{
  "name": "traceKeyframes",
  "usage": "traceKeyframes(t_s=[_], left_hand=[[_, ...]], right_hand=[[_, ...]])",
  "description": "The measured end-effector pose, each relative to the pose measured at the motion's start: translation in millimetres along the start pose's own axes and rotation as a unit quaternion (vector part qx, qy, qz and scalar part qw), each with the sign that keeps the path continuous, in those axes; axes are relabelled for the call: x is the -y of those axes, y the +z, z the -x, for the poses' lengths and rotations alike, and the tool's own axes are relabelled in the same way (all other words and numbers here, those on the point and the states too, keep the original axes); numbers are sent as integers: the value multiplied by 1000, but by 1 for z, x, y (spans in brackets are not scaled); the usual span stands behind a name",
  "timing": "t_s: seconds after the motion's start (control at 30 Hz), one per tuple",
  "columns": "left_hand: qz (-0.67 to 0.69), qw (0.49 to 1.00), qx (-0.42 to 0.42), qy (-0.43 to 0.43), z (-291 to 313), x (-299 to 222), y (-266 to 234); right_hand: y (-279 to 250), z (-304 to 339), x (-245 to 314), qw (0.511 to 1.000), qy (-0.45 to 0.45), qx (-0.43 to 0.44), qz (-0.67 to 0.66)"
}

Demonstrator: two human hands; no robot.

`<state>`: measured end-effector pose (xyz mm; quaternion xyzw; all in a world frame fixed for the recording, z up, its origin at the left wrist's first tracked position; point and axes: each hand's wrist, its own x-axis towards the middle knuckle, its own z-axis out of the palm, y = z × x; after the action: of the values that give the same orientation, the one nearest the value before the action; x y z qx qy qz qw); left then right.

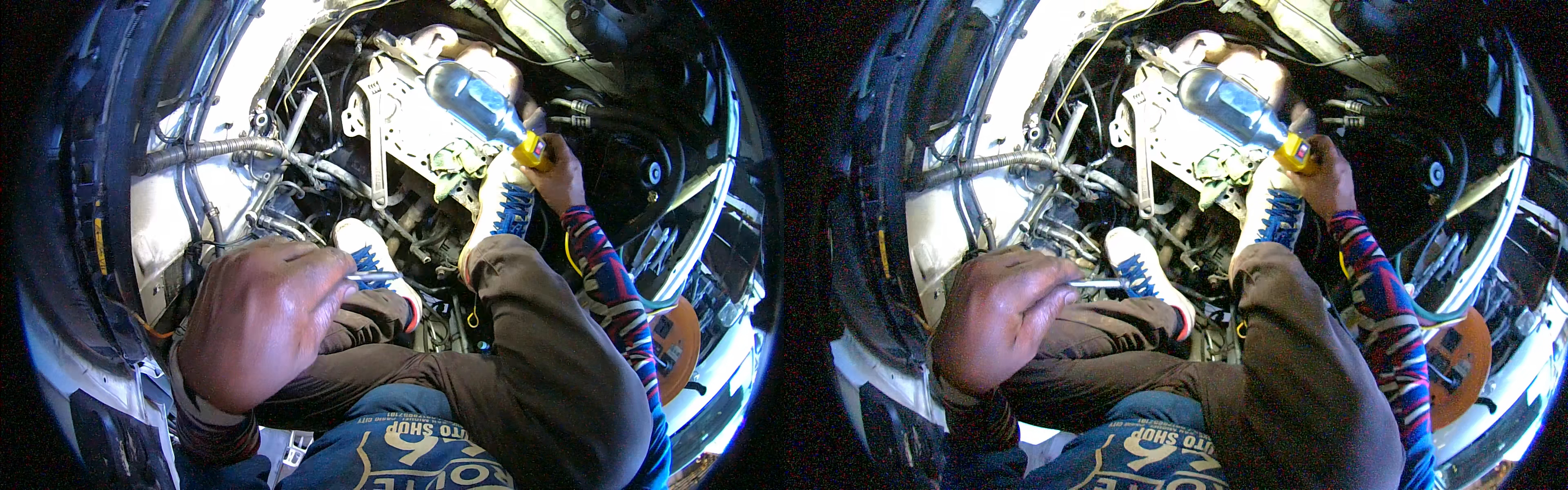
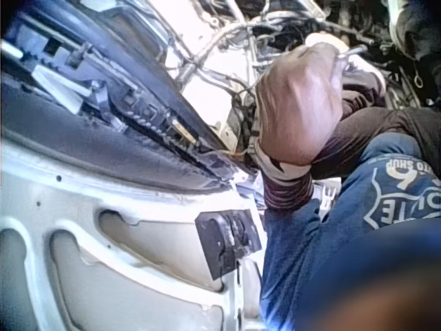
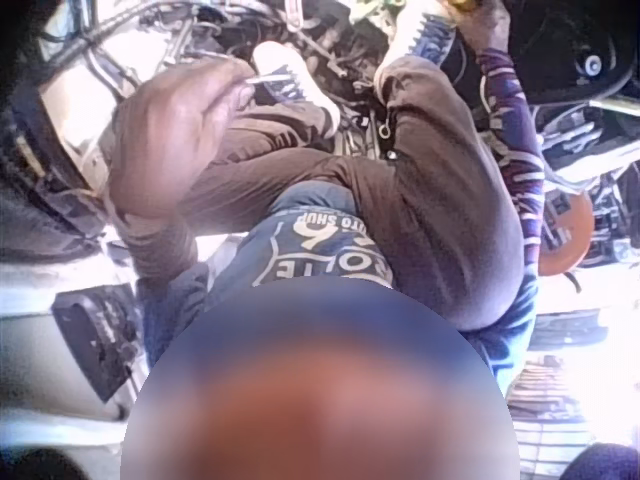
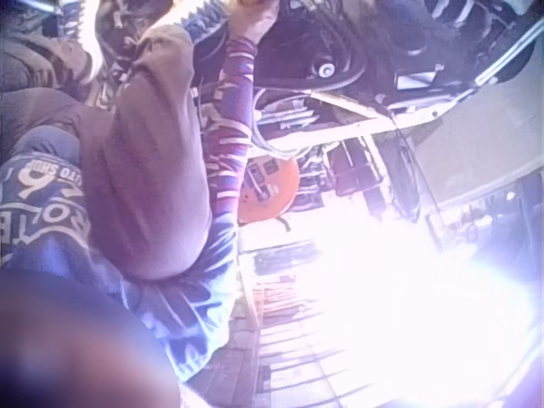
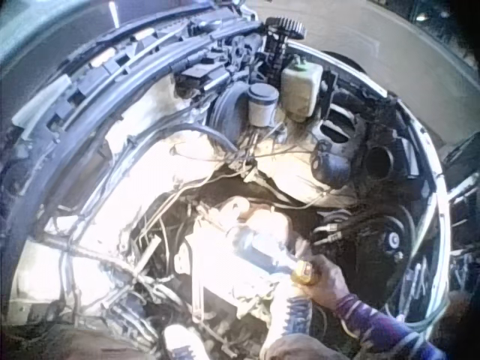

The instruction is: The person cleans a metal engine component using a scraper and a cloth while working inside the open engine bay. They repeatedly scrape residue from the surface and wipe it with a rag, using a handheld work light to illuminate the area.

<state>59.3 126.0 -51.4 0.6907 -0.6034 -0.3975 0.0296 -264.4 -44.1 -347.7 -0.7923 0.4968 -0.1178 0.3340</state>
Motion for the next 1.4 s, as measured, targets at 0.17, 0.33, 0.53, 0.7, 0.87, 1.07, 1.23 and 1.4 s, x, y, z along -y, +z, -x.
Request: traceKeyframes(t_s=[0.17,0.33,0.53,0.7,0.87,1.07,1.23,1.4], left_hand=[[-74,997,2,-12,7,-1,-3],[-84,996,-36,5,15,-6,0],[-132,990,-35,35,18,-2,7],[-154,986,-52,26,16,-1,6],[-166,981,-86,45,24,-1,1],[-122,988,-61,73,9,24,11],[-104,960,-181,184,0,48,37],[-154,942,-189,233,-2,23,16]], right_hand=[[18,15,4,998,12,-31,-52],[21,28,14,986,93,-59,127],[-5,53,31,979,105,-91,148],[-107,38,79,991,-63,-109,-39],[-230,25,203,956,-260,-128,44],[-240,79,360,907,-378,32,182],[-168,74,419,864,-495,-33,87],[-129,29,366,948,-289,54,125]])
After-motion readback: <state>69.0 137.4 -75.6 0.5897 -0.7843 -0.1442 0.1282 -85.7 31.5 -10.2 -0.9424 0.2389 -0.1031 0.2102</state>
